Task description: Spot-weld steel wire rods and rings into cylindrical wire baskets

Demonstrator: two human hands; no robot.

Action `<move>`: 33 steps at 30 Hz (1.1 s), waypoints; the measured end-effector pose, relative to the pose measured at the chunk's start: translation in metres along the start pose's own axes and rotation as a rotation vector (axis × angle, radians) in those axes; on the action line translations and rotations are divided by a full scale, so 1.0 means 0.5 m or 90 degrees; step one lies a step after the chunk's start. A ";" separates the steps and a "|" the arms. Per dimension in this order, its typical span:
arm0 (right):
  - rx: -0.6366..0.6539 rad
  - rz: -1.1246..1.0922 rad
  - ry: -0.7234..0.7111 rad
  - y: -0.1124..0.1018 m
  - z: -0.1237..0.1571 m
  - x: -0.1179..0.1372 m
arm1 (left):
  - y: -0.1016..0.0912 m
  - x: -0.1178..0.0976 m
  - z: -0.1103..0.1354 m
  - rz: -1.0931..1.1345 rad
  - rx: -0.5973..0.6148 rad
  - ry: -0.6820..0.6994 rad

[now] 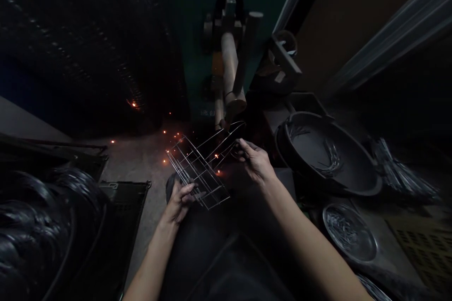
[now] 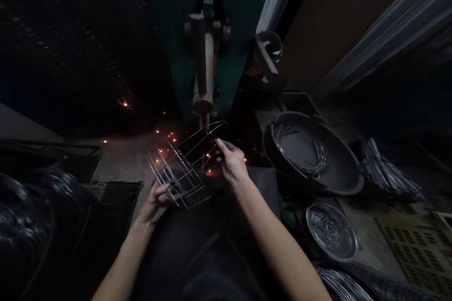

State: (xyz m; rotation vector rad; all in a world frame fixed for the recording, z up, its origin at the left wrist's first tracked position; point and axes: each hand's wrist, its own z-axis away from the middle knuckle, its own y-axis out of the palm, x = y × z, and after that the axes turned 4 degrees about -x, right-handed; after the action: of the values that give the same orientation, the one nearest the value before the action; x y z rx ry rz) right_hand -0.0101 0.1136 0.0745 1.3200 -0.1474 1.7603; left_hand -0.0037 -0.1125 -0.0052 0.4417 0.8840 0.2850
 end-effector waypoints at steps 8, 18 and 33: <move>-0.048 -0.014 0.042 -0.025 0.014 -0.001 | 0.008 -0.013 -0.003 0.040 -0.024 -0.013; -0.033 0.001 0.030 -0.058 0.013 -0.009 | 0.017 -0.030 -0.014 0.072 -0.046 -0.015; -0.187 0.013 0.050 -0.261 0.140 0.021 | 0.022 0.041 0.053 0.043 -0.023 0.061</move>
State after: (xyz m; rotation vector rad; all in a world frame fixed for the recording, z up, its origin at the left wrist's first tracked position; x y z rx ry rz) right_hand 0.1313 0.1562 0.0608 1.0389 -0.3620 1.7293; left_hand 0.0292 -0.1009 0.0010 0.4276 0.9567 0.3868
